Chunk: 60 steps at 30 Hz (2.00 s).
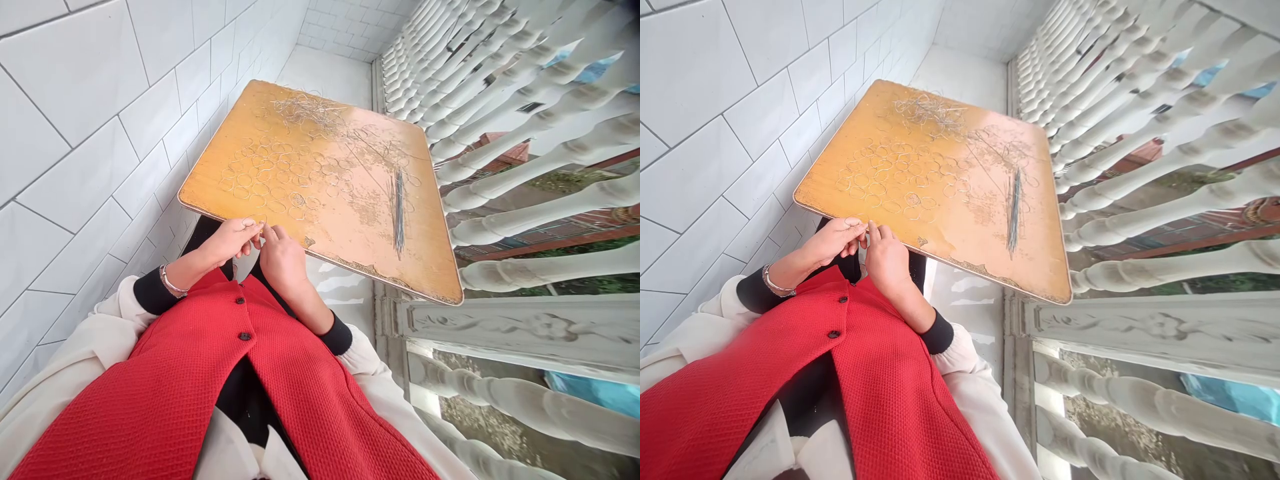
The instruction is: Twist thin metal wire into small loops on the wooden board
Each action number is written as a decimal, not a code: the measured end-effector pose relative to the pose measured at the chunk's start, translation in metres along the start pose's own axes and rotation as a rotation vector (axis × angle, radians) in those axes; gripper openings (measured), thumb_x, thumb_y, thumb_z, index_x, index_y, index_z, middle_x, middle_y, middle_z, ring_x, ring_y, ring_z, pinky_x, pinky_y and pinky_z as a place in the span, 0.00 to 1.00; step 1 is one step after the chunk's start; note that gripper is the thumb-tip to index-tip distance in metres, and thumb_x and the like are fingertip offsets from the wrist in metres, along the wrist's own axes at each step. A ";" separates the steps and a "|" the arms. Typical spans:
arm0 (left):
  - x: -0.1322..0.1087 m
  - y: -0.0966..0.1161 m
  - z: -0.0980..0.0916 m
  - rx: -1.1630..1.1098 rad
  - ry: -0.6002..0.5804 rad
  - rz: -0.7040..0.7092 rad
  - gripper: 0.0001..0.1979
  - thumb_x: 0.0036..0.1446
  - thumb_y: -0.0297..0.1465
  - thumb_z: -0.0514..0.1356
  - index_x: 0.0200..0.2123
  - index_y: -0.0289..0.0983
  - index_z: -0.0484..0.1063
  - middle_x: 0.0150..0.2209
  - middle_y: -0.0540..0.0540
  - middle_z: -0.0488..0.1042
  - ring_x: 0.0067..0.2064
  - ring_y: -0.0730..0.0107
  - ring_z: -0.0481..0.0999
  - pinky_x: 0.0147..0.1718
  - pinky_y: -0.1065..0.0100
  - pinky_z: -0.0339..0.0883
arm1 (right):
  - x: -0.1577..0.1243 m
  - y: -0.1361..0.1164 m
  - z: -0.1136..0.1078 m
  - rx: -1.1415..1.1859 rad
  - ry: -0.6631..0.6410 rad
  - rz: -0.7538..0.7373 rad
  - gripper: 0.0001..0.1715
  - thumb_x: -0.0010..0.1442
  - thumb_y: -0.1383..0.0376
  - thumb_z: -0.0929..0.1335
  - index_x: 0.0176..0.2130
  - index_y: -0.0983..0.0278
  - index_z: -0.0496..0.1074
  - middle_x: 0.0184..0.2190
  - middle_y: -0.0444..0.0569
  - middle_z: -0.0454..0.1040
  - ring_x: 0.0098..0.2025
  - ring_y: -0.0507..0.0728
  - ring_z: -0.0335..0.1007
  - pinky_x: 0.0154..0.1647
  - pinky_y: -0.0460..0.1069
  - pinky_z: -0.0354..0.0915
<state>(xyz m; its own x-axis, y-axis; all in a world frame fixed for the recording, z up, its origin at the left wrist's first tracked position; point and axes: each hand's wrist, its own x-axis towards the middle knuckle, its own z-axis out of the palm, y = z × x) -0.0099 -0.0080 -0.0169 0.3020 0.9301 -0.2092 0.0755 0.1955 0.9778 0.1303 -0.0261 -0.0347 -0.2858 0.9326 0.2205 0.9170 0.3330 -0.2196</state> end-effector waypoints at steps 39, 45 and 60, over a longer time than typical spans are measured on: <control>-0.014 0.003 -0.014 0.101 -0.062 -0.004 0.12 0.63 0.33 0.56 0.29 0.33 0.71 0.23 0.50 0.74 0.19 0.81 0.69 0.17 0.78 0.55 | 0.009 0.028 -0.001 1.444 -0.045 0.376 0.25 0.50 0.44 0.74 0.33 0.63 0.76 0.28 0.48 0.79 0.22 0.48 0.68 0.22 0.44 0.65; -0.017 0.010 -0.010 0.179 -0.075 -0.016 0.13 0.63 0.32 0.56 0.27 0.34 0.70 0.21 0.50 0.73 0.18 0.81 0.69 0.16 0.78 0.55 | 0.012 0.036 -0.016 1.226 0.211 0.230 0.30 0.60 0.42 0.66 0.50 0.60 0.74 0.42 0.51 0.79 0.36 0.52 0.74 0.33 0.46 0.69; -0.018 0.001 -0.018 -0.048 -0.232 0.007 0.13 0.58 0.36 0.60 0.25 0.33 0.71 0.27 0.46 0.75 0.24 0.78 0.73 0.19 0.77 0.61 | 0.017 0.051 -0.025 1.078 -0.055 0.019 0.24 0.56 0.45 0.70 0.27 0.63 0.73 0.20 0.42 0.71 0.20 0.47 0.59 0.21 0.45 0.57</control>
<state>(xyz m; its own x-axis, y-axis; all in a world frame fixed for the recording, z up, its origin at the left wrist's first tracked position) -0.0325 -0.0185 -0.0118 0.5135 0.8358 -0.1942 0.0291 0.2093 0.9774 0.1790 0.0035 -0.0186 -0.3107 0.9349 0.1715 0.2012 0.2410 -0.9494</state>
